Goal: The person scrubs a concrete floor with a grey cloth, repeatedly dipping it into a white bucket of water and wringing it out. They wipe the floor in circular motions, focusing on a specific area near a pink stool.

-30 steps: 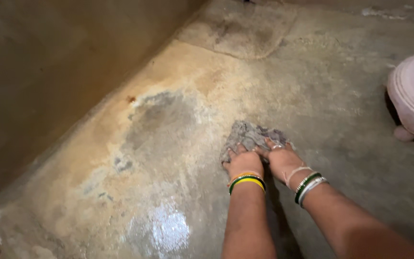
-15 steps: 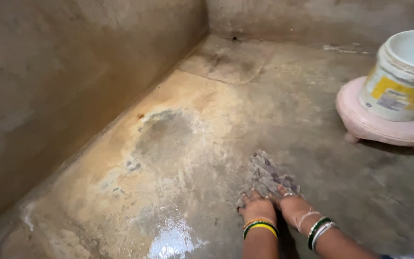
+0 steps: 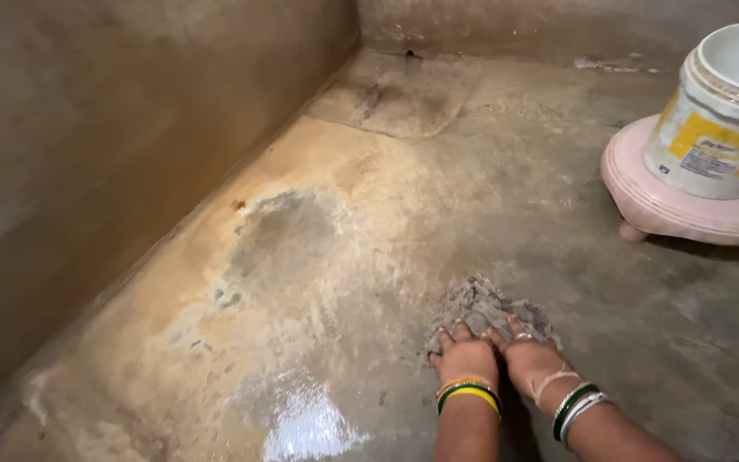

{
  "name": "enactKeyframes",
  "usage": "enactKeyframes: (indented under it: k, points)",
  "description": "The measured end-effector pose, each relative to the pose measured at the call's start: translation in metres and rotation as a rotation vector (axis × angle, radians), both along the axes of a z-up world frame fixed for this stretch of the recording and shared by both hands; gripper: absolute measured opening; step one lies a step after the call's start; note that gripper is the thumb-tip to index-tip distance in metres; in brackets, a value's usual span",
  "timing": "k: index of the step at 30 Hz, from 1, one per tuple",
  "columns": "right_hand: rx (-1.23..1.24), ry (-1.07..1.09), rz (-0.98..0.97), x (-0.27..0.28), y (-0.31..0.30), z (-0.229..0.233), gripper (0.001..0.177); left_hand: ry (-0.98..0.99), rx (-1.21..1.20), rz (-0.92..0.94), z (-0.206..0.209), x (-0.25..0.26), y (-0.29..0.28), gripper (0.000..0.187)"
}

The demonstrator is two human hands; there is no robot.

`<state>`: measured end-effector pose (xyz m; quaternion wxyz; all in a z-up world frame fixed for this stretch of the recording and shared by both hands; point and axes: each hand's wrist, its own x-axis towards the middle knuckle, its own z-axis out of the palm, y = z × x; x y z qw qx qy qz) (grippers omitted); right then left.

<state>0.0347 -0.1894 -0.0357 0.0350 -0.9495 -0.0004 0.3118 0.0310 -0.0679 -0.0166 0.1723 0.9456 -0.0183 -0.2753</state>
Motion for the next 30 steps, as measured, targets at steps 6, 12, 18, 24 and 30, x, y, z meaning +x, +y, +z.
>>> enactKeyframes:
  k: [6, 12, 18, 24, 30]
  points:
    - [-0.051, -0.016, 0.038, 0.094, -0.013, -0.017, 0.072, -0.023, -0.005, -0.004, -0.002, 0.086, -0.01, 0.05]
    - [-0.027, -0.106, 0.026, 0.17, -0.021, -0.021, 0.068, -0.098, -0.026, 0.034, -0.016, 0.165, -0.018, 0.042]
    - [-0.036, -0.165, 0.055, 0.181, -0.027, -0.02, 0.064, -0.126, 0.018, 0.029, -0.028, 0.181, -0.025, 0.044]
    - [0.107, -0.144, 0.047, 0.132, -0.057, -0.024, 0.043, -0.005, 0.041, 0.001, -0.016, 0.126, -0.043, 0.046]
    - [0.001, 0.02, 0.108, 0.046, -0.094, -0.013, 0.084, 0.057, 0.064, -0.133, -0.015, 0.046, -0.08, 0.05]
